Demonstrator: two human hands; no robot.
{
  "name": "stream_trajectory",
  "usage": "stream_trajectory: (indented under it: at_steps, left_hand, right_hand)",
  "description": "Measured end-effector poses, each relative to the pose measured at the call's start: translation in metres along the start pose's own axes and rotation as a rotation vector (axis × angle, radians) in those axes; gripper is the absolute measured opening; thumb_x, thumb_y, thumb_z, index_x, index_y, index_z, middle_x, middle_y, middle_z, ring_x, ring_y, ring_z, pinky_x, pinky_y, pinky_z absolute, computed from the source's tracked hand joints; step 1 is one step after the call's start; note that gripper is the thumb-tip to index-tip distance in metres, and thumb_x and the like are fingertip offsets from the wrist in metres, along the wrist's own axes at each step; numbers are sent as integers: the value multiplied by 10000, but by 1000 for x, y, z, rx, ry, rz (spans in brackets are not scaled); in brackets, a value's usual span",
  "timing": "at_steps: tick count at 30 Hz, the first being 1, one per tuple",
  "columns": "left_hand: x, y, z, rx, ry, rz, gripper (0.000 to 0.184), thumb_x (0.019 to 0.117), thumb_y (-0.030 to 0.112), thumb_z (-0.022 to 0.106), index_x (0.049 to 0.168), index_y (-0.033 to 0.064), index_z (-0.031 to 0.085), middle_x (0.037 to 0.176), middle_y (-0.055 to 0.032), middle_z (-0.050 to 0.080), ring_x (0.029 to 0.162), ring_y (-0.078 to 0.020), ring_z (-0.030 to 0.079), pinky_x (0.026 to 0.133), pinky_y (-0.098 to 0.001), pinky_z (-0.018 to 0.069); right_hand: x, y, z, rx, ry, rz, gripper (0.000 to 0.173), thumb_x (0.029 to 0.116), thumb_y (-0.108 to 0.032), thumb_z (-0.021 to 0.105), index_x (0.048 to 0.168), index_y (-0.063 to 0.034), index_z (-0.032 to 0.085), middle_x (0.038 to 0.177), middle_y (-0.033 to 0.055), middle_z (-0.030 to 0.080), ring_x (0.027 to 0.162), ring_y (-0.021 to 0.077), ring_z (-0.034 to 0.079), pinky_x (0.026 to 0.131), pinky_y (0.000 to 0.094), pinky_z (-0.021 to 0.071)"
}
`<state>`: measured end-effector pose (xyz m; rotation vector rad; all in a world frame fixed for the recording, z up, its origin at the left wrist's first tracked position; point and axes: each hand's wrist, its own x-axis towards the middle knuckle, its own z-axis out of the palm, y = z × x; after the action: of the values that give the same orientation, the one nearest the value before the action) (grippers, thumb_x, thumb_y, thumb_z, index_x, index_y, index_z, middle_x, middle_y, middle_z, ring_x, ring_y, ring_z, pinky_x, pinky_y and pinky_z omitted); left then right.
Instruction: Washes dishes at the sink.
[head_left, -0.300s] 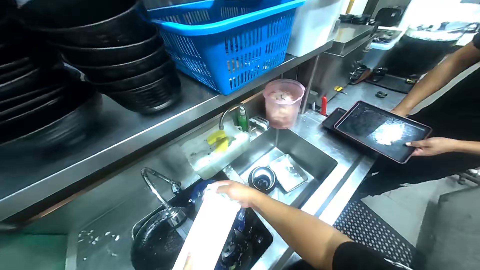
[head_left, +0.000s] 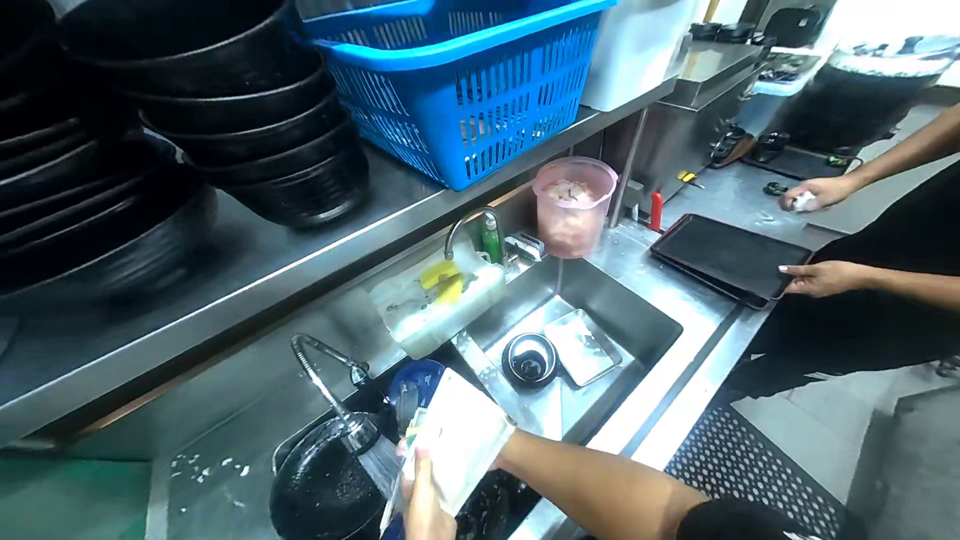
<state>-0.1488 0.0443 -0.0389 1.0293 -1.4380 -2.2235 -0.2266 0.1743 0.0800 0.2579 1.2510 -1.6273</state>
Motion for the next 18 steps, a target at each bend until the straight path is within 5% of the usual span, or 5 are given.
stream_trajectory:
  at_steps: [4,8,11,14,18]
  left_hand:
    - [11,-2,14,89,23,-90,614,1083,542,366,1586,191,330,1399,-147,589,1188,-271,636,943,-495,568]
    - [22,-21,20,87,93,-47,594,1085,529,383,1324,25,585,1089,-152,697,950,-215,684,819,-440,591]
    - [32,-45,15,82,119,-74,407,1120,296,381,1264,-45,549,1007,-147,650,850,-191,653,766,-398,579]
    - [37,-36,25,330,161,-51,488,1087,409,481,1083,-46,659,888,-122,687,767,-172,673,739,-385,593]
    - [46,-23,30,472,265,64,574,1056,510,496,930,-36,621,789,-124,620,717,-191,629,717,-419,556]
  right_hand:
    - [62,34,-6,133,-113,-69,347,1141,-282,262,1158,-106,560,915,22,614,829,113,618,752,316,537]
    - [101,62,-17,-113,-93,-233,381,1071,-251,491,1418,-95,508,1240,103,654,1110,185,652,957,414,551]
    - [99,61,-26,-361,-55,-208,497,1056,-265,493,1512,-82,415,1351,181,601,1213,271,614,1028,501,503]
    - [94,50,-33,-448,-16,-203,432,1027,-282,555,1400,-66,529,1245,156,656,1135,251,649,988,494,522]
    - [82,28,-39,-342,33,-188,307,1025,-209,554,1288,-60,608,1106,115,682,989,212,668,875,461,552]
